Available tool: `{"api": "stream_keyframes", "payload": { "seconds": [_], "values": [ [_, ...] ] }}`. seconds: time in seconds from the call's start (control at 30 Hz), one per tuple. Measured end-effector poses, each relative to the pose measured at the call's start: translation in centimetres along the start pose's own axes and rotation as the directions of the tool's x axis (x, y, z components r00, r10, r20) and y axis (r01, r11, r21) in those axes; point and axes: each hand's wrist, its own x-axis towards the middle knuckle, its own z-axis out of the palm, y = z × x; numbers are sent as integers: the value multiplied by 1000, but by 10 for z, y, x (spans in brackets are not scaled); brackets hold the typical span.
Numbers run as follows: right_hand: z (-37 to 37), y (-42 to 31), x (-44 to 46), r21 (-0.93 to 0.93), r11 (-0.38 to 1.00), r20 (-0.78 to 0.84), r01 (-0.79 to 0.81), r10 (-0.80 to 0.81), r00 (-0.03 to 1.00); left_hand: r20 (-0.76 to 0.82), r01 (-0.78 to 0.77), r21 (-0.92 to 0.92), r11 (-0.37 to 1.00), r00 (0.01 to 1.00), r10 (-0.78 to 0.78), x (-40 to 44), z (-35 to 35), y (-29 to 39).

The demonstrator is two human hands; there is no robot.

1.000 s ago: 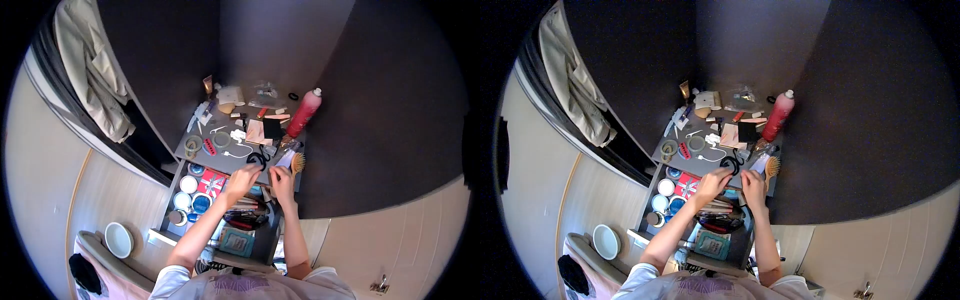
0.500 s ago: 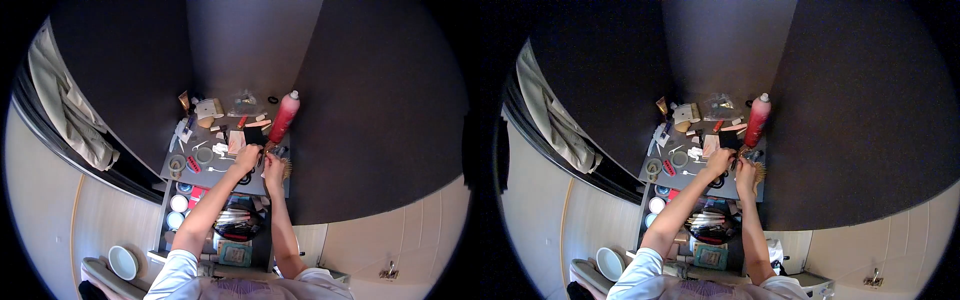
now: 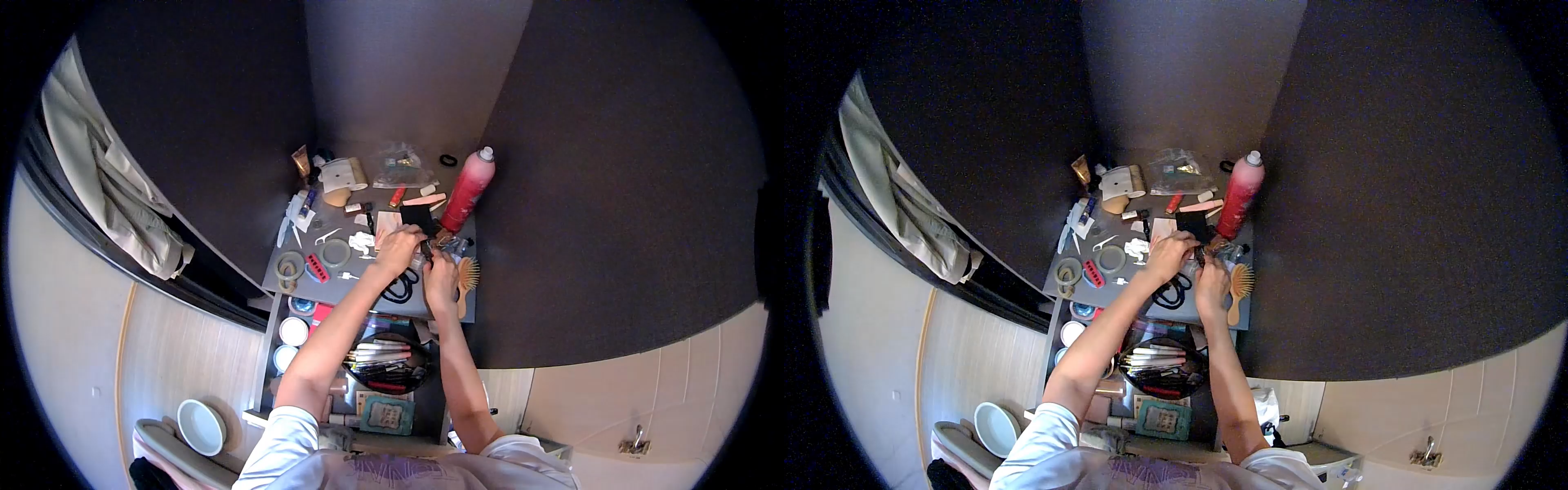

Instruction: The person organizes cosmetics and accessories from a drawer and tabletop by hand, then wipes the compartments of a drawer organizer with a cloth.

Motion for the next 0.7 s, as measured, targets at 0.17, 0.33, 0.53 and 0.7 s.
{"api": "stream_keyframes", "payload": {
  "seconds": [0.17,0.33,0.53,0.7],
  "values": [
    [-15,2,2,1,1000,-12,9,-9,1000,39,-100,4,995,994,100,-6,-6,3],
    [-49,-13,-5,75,996,-48,42,-38,998,-6,-187,-46,981,982,187,-13,-20,18],
    [-79,-31,-34,282,957,79,74,-100,992,-42,-141,40,989,989,143,-63,-43,27],
    [-73,-29,-69,351,900,39,258,-290,956,-60,12,-98,995,998,-18,-122,-58,45]
  ]
}}
